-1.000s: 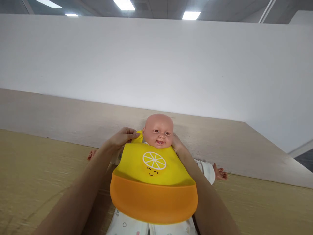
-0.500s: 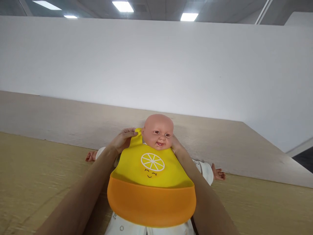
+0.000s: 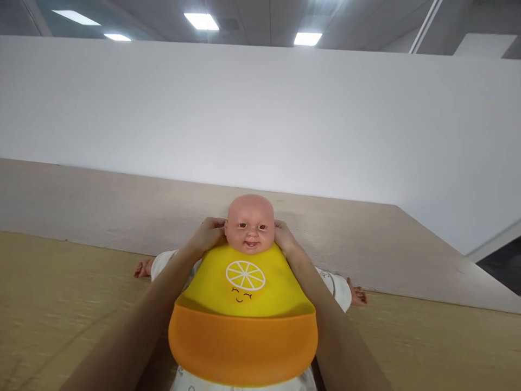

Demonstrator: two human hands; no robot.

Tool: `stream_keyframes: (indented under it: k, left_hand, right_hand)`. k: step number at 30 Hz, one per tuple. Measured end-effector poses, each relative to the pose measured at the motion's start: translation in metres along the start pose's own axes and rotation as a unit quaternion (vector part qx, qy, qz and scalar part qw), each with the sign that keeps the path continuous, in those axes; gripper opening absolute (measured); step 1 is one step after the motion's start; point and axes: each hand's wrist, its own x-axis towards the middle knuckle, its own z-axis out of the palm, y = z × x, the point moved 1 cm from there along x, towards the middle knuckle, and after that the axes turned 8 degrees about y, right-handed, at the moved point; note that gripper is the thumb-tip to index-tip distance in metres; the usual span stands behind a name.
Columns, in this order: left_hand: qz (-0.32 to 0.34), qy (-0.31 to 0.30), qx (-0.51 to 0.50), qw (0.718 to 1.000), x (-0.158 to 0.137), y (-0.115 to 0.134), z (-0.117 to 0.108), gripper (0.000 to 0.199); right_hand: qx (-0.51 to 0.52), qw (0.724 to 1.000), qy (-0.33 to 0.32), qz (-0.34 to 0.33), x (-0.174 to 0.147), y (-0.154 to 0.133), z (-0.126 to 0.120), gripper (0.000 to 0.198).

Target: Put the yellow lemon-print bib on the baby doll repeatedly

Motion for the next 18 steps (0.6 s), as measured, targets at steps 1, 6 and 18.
stream_keyframes:
  k: [1,6,18]
  left_hand:
    - [0.003,0.01,-0.001,1.0,0.0,-0.001,0.0,0.01]
    - [-0.007,0.066,-0.056,0.996,-0.002,0.006,-0.002,0.016]
    - [-0.06,0.077,-0.108,0.989,-0.003,0.0,0.003,0.024]
  right_hand:
    - [0.0,1.0,-0.006,-0.006,0.002,-0.002,-0.001,0.022]
    - [-0.024,0.999,-0.006,-0.028,0.008,-0.019,-0.006,0.02]
    - [-0.041,0.997,-0.026,0.057,0.006,-0.013,-0.009,0.014]
